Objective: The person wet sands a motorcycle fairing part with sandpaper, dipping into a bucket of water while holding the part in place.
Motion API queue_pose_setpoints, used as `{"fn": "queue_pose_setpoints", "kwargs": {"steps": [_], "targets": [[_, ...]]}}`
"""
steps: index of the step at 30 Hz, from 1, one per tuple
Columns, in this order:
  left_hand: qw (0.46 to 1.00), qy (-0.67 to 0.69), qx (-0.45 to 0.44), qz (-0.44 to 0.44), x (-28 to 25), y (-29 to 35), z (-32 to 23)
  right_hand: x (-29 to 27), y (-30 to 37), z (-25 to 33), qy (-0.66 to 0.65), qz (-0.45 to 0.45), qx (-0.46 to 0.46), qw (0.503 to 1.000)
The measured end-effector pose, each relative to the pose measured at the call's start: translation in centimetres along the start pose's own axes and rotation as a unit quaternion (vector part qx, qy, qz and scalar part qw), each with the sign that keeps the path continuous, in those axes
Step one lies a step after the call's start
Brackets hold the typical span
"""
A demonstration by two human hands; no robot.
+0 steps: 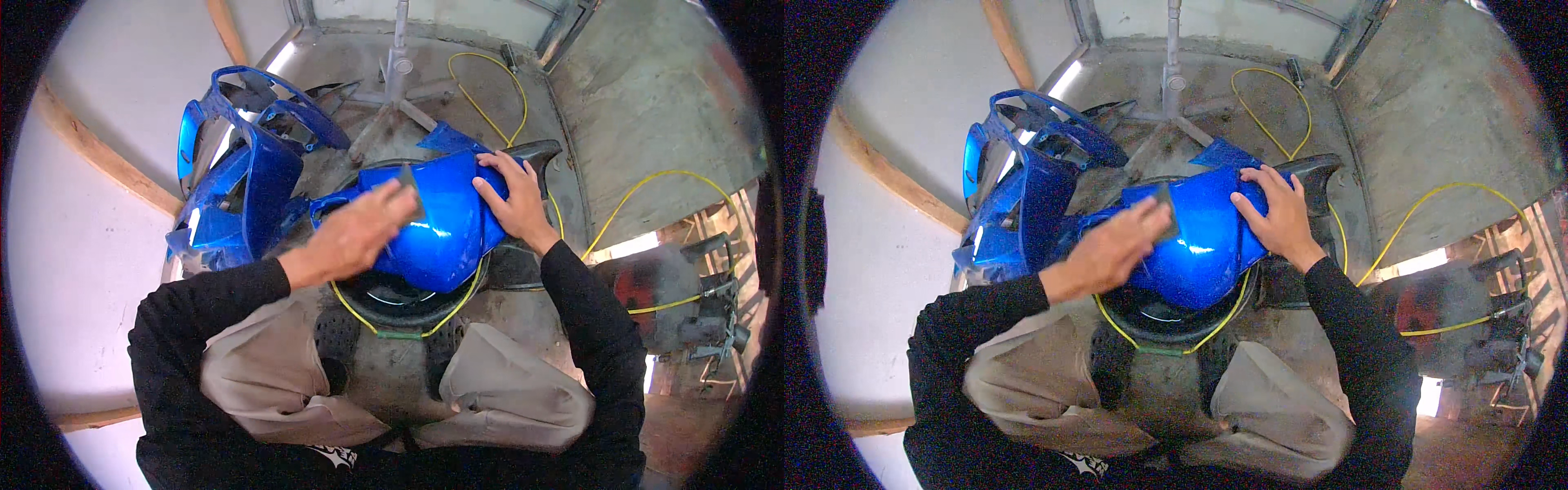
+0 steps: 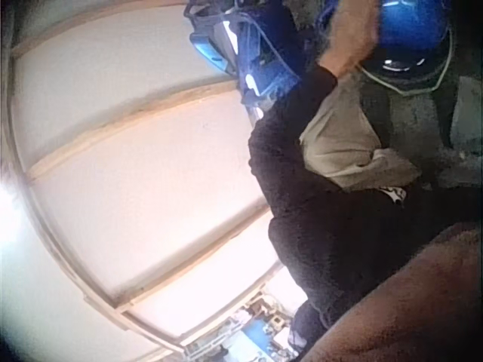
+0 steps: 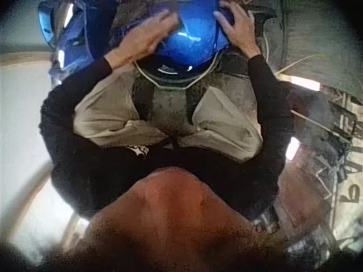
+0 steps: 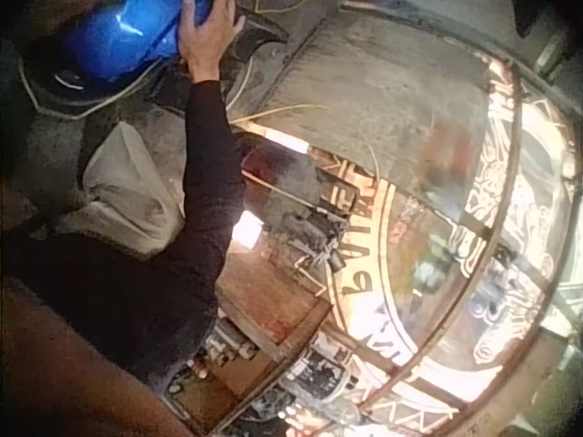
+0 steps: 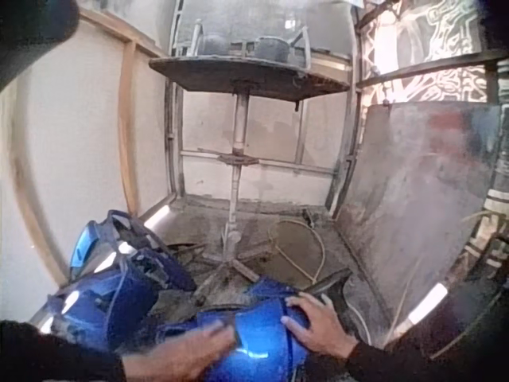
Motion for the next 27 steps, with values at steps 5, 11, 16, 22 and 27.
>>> {"fn": "queue_pose_setpoints", "kwargs": {"steps": [5,11,16,22,27], "targets": [[0.975,0.027,0.212,0.059,1.9,0.8,-4.6,-0.1,0.4,0.1,0.003,-0.010,-0.014,1.000],[0.998,-0.028,-0.029,-0.041,-1.1,0.4,1.1,0.1,0.1,-0.2,-0.001,0.001,0.001,1.000],[0.978,-0.060,0.190,0.058,2.1,1.6,-3.2,0.1,0.3,-0.1,0.006,-0.002,-0.007,1.000],[0.998,-0.054,0.027,-0.011,0.6,0.8,-0.6,0.1,0.2,0.0,0.011,-0.005,-0.006,1.000],[0.963,-0.068,0.248,0.082,2.0,1.6,-6.0,0.1,0.3,0.1,0.012,-0.001,-0.007,1.000]]}}
Point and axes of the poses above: each hand's wrist, its own y-axis away from the middle knuckle, its own x-axis out of the palm, z = x × y, the point moved 9 cm from there along -y, towards the middle knuckle, and after that the axes turned 11 degrees about z, right-handed, at the moved point
